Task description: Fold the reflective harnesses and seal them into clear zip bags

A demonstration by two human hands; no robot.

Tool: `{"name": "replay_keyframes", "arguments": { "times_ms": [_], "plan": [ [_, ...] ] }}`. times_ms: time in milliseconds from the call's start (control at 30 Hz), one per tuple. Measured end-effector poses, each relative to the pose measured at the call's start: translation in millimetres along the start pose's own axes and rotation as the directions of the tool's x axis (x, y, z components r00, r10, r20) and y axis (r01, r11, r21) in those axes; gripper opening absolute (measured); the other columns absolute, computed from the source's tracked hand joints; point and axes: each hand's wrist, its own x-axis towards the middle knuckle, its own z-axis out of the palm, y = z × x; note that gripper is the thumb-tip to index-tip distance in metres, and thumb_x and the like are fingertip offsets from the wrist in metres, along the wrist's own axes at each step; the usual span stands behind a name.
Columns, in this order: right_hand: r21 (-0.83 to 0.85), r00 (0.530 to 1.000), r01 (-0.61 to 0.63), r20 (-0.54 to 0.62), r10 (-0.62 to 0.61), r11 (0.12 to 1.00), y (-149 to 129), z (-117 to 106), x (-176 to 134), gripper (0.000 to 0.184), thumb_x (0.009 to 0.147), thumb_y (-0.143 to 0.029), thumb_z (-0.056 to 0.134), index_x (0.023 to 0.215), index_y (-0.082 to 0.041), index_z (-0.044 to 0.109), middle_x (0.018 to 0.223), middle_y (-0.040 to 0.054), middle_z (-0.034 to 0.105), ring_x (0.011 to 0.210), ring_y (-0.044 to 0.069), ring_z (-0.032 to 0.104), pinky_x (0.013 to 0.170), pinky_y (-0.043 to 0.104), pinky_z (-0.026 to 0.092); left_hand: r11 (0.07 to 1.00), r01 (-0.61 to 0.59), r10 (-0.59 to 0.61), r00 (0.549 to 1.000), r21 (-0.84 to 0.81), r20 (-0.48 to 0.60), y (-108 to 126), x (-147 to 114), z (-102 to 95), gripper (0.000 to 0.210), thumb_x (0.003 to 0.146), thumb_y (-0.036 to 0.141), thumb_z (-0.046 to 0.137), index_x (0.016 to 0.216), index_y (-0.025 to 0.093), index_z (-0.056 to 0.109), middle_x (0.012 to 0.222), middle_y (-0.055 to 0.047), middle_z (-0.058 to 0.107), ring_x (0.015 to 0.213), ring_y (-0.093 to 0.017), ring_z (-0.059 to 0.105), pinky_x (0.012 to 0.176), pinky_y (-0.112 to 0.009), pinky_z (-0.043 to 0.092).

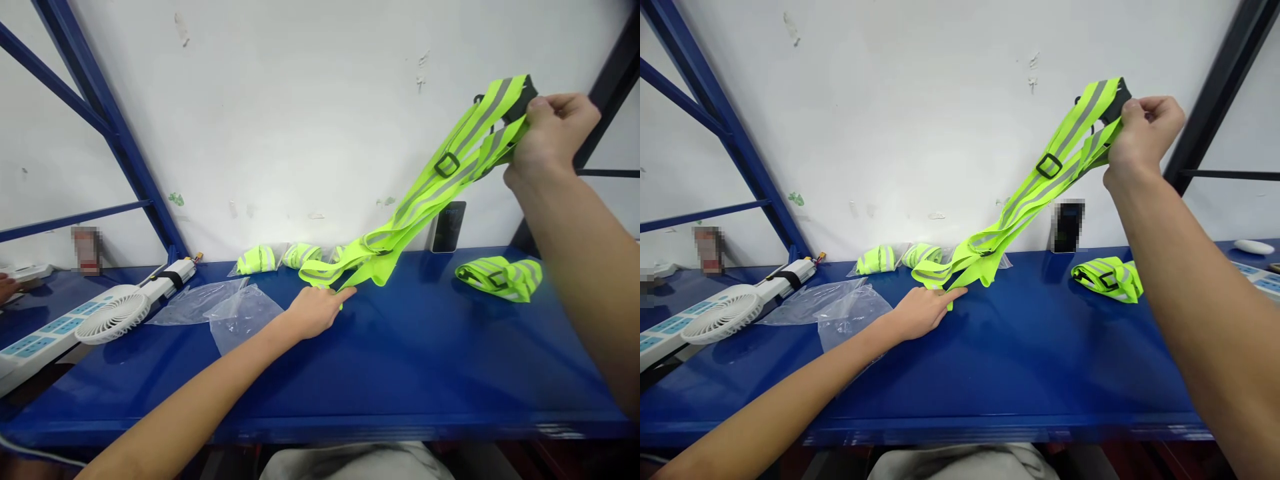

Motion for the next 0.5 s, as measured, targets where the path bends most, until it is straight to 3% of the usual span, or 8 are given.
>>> {"name": "replay_keyframes", "arguments": {
  "times_ms": [100, 200, 300, 400, 500],
  "plan": [
    [-0.025, 0.994, -0.069, 0.086, 0.071, 0.997, -12.9, -3.1, -10.5, 0.017, 0.096, -0.007, 0.053, 0.101, -0.016, 0.065, 0.101, 0.0100, 0.069, 0.086, 0.016, 0.069, 0.065, 0.031, 0.048, 0.992, -0.058, 0.053, 0.997, -0.113, -0.051, -7.5, -2.3, -1.7, 0.044, 0.097, 0.020, 0.035, 0.141, 0.021, 0.040, 0.096, -0.009, 0.070, 0.087, -0.026, 0.069, 0.076, -0.035, 0.051],
    [-0.039, 0.966, -0.082, 0.244, 0.090, 0.996, -35.7, -3.7, -26.7, 0.009, 0.092, -0.012, 0.062, 0.098, -0.012, 0.069, 0.098, 0.0134, 0.069, 0.078, 0.016, 0.065, 0.062, 0.031, 0.045, 0.950, -0.098, 0.044, 0.982, -0.297, -0.182, -12.8, -2.0, 3.2, 0.036, 0.092, 0.014, 0.036, 0.127, 0.018, 0.043, 0.102, -0.010, 0.067, 0.094, -0.024, 0.065, 0.084, -0.036, 0.050],
    [-0.039, 0.947, -0.038, 0.317, 0.049, 0.998, -56.8, -0.9, -40.6, 0.004, 0.085, -0.010, 0.070, 0.088, -0.011, 0.071, 0.088, 0.0116, 0.068, 0.069, 0.012, 0.057, 0.063, 0.030, 0.042, 0.795, -0.101, -0.071, 0.964, -0.598, -0.257, -15.3, 1.7, 9.3, 0.031, 0.086, 0.007, 0.036, 0.114, 0.020, 0.044, 0.098, -0.006, 0.066, 0.078, -0.018, 0.061, 0.076, -0.031, 0.048],
    [-0.080, 0.920, 0.020, 0.391, 0.013, 0.997, -71.8, 5.2, -51.2, 0.004, 0.083, -0.012, 0.070, 0.087, -0.010, 0.070, 0.082, 0.0087, 0.065, 0.066, 0.011, 0.051, 0.063, 0.030, 0.040, 0.585, -0.072, -0.129, 0.975, -0.808, -0.180, -16.3, 4.3, 8.4, 0.037, 0.080, 0.005, 0.035, 0.111, 0.021, 0.049, 0.091, -0.001, 0.063, 0.064, -0.014, 0.055, 0.066, -0.028, 0.046],
    [-0.115, 0.879, 0.090, 0.475, -0.025, 0.989, -84.1, 12.7, -61.0, 0.009, 0.085, -0.018, 0.070, 0.089, -0.009, 0.069, 0.079, 0.0058, 0.061, 0.067, 0.011, 0.050, 0.064, 0.031, 0.038, 0.540, -0.049, -0.055, 0.994, -0.840, -0.093, -15.8, 1.6, -0.1, 0.041, 0.084, 0.011, 0.038, 0.119, 0.023, 0.055, 0.093, -0.001, 0.063, 0.066, -0.015, 0.056, 0.067, -0.029, 0.046]
  ]
}}
